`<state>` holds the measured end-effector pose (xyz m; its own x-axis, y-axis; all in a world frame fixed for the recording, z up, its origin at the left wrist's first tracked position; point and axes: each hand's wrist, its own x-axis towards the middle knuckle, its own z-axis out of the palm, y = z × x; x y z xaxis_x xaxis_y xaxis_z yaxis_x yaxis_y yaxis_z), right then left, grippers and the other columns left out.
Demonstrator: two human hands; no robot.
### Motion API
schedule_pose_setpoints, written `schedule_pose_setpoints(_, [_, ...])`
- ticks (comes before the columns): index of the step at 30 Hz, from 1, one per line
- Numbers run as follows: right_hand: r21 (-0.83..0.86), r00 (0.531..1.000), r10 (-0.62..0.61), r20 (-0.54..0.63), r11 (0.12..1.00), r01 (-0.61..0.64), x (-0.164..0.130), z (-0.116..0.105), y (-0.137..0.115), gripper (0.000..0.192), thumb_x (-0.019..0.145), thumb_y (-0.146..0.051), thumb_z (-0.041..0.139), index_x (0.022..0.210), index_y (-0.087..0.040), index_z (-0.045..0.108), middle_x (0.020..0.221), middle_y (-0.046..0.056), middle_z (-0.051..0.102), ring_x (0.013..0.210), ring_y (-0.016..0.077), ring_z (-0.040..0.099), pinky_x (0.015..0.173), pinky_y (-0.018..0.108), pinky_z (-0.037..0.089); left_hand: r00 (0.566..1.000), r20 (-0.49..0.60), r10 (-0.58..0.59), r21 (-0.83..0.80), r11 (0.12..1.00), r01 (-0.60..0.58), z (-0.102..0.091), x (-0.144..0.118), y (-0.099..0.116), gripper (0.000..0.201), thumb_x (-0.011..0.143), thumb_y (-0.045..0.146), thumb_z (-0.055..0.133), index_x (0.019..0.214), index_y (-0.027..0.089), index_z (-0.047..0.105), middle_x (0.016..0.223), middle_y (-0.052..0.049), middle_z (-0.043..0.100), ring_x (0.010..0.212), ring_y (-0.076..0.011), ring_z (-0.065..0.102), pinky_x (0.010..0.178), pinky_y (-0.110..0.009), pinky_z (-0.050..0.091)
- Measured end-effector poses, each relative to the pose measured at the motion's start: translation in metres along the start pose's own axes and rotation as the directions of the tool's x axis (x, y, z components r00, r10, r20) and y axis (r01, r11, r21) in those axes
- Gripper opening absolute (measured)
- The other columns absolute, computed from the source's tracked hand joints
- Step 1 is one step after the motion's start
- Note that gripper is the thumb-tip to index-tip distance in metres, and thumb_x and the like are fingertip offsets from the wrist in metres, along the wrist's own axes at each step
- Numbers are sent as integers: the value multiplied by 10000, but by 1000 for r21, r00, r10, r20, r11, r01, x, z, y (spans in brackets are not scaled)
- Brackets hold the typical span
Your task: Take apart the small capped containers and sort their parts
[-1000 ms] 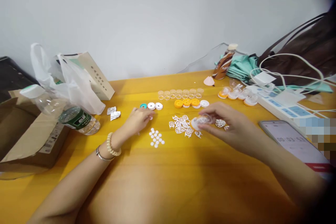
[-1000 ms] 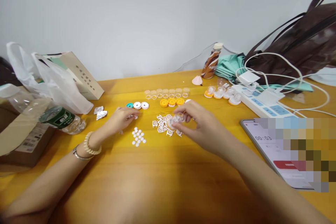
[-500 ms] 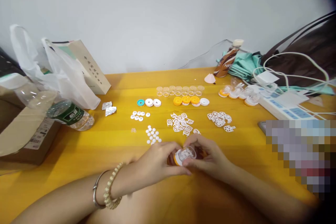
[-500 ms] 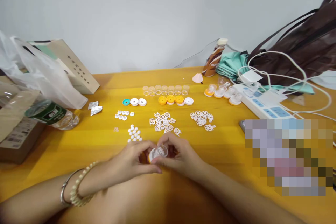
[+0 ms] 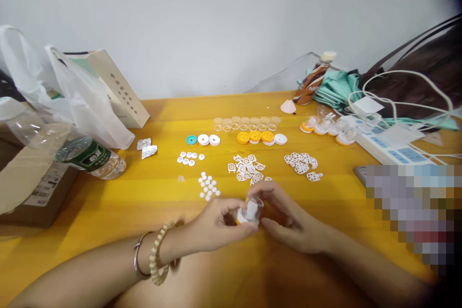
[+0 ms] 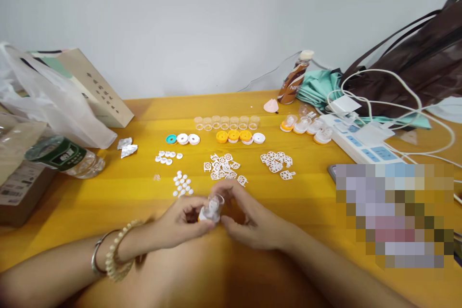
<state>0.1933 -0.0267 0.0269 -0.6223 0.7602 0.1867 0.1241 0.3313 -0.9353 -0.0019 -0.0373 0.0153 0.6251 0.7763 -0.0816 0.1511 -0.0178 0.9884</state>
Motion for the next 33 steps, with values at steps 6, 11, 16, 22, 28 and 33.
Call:
schedule_pose_setpoints(6, [-83, 987, 139, -81, 986, -146, 1, 4, 3, 411, 839, -375, 526, 1161, -247, 305, 751, -8, 483, 658, 156, 488, 605, 285, 428, 999, -41, 10, 125, 992, -5, 1, 2, -5, 170, 784, 280, 585, 730, 135, 515, 593, 52, 419, 507, -53, 337, 457, -179, 270])
schedule_pose_setpoints(11, [-169, 995, 77, -69, 982, -88, 1, 4, -6, 327, 808, -310, 564, 1064, -226, 377, 948, 56, 513, 842, 183, 510, 681, 291, 441, 999, -40, 26, 172, 985, -19, 3, 1, -3, 162, 791, 278, 562, 724, 137, 516, 587, 55, 404, 506, -55, 326, 456, -178, 271])
schedule_pose_setpoints(16, [-144, 987, 148, -59, 977, -155, 0, 3, -4, 281, 838, -303, 531, 1049, -232, 358, 747, -10, 514, 629, 135, 483, 550, 245, 406, 998, -32, 54, 195, 980, -47, 1, 3, -1, 154, 780, 277, 567, 732, 137, 525, 601, 46, 427, 521, -61, 347, 464, -180, 285])
schedule_pose_setpoints(22, [-135, 990, 132, -47, 981, -137, 1, 5, -6, 299, 836, -285, 521, 1064, -231, 334, 791, 5, 514, 672, 142, 494, 576, 254, 416, 997, -26, 73, 220, 973, -66, 1, 3, -2, 133, 772, 260, 566, 736, 137, 529, 603, 45, 430, 523, -63, 348, 473, -183, 293])
schedule_pose_setpoints(28, [-148, 988, 153, -11, 977, -153, 1, 4, -6, 342, 830, -310, 541, 1075, -228, 317, 771, -10, 508, 625, 126, 481, 546, 240, 393, 998, -8, 69, 241, 968, -65, -1, 2, -1, 86, 753, 219, 562, 746, 137, 535, 616, 45, 438, 530, -63, 355, 481, -179, 301])
schedule_pose_setpoints(33, [-177, 984, 172, 53, 971, -161, 2, 5, -9, 364, 792, -287, 585, 1053, -215, 342, 829, 14, 538, 653, 134, 512, 551, 238, 404, 997, 21, 71, 268, 961, -74, -1, 2, -4, 79, 731, 197, 584, 758, 135, 543, 646, 42, 465, 540, -61, 360, 494, -178, 306])
